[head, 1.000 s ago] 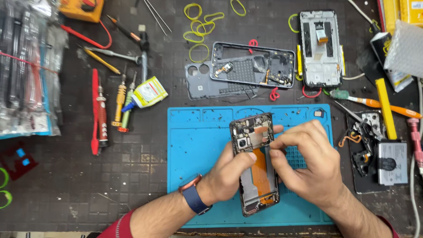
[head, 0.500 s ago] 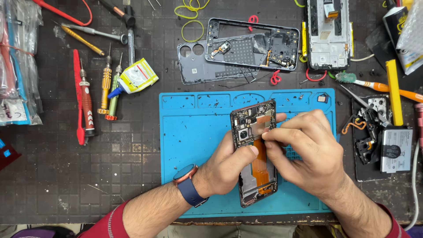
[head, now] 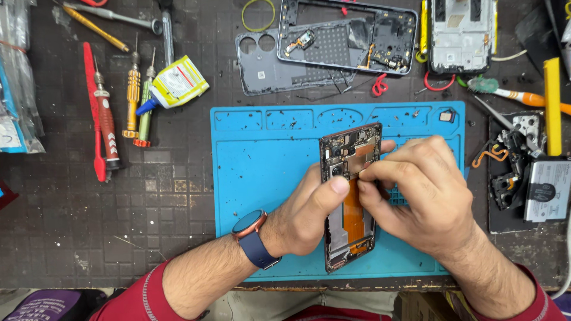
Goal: The person holds an opened smartphone and works the battery out of its compartment, first peeling at the battery with their fingers, then using a metal pry tool and tweezers to lift and lever the battery and its attached flex cable free from the phone frame over a blue repair mat.
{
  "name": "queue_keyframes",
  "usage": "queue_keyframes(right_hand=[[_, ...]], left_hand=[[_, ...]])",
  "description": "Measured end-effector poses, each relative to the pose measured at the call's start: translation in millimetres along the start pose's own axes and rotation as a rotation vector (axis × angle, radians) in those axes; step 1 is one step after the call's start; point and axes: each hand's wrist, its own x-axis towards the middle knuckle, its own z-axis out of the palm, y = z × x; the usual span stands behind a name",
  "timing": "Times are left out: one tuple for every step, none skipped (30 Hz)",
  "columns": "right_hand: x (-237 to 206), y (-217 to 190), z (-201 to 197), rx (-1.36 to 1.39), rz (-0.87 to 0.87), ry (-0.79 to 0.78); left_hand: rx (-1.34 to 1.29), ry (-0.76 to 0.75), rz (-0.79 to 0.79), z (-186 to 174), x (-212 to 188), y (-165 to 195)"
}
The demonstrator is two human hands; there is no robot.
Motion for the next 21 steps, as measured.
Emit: queue_keyframes(right_hand=[[0,1,1,0.009,0.005,-0.007],[0,1,1,0.01,0.008,-0.016],[0,2,1,0.01,0.011,-0.027],[-1,3,1,0.011,0.015,-0.038],[-1,3,2,0.005,0.021,-0.048],[-2,4,1,-0.004,0.025,-0.057],[-3,5,2,-0.012,0.031,-0.065],[-4,5,2,-0.001,0.034,-0.081],[-4,7,2,0.009,0.036,-0.095],[-4,8,2,0.019,0.037,-0.108],[-5,9,3,0.023,0.04,-0.12],[-5,11,3,0.027,0.044,-0.131],[-5,11,3,0.031,0.047,-0.141],[-5,12,3,0.03,0.05,-0.148],[-6,13,4,0.029,0.053,-0.155],[-6,13,4,0.028,0.056,-0.162],[-6,13,4,0.042,0.057,-0.159],[-7,13,4,0.054,0.057,-0.155],[-7,13,4,0.067,0.056,-0.149],[-7,13,4,0.063,0.052,-0.141],[-7,12,5,0.061,0.05,-0.135]], left_hand=[[0.026,-0.003,0.005,-1,0,-1],[0.053,-0.007,0.009,-2,0,-2],[0.072,-0.005,0.006,-2,-1,-3],[0.091,-0.003,0.003,-2,-2,-4],[0.104,0.001,-0.006,-3,-3,-5],[0.114,-0.002,-0.008,-3,-3,-5],[0.124,-0.005,-0.011,-4,-3,-6],[0.13,-0.013,-0.008,-4,-3,-7],[0.138,-0.022,-0.003,-4,-3,-7],[0.153,-0.017,-0.005,-4,-3,-8],[0.168,-0.012,-0.006,-4,-3,-8],[0.184,-0.006,-0.007,-4,-2,-9],[0.203,-0.002,-0.027,-5,-3,-9],[0.221,0.002,-0.045,-5,-2,-9],[0.24,0.006,-0.063,-5,-2,-9],[0.235,0.004,-0.056,-5,-2,-9],[0.229,0.002,-0.049,-5,-2,-9],[0.224,0.0,-0.04,-5,-2,-9],[0.214,-0.002,-0.031,-5,-1,-9],[0.202,-0.002,-0.023,-5,-1,-10],[0.19,-0.002,-0.017,-5,-2,-10]])
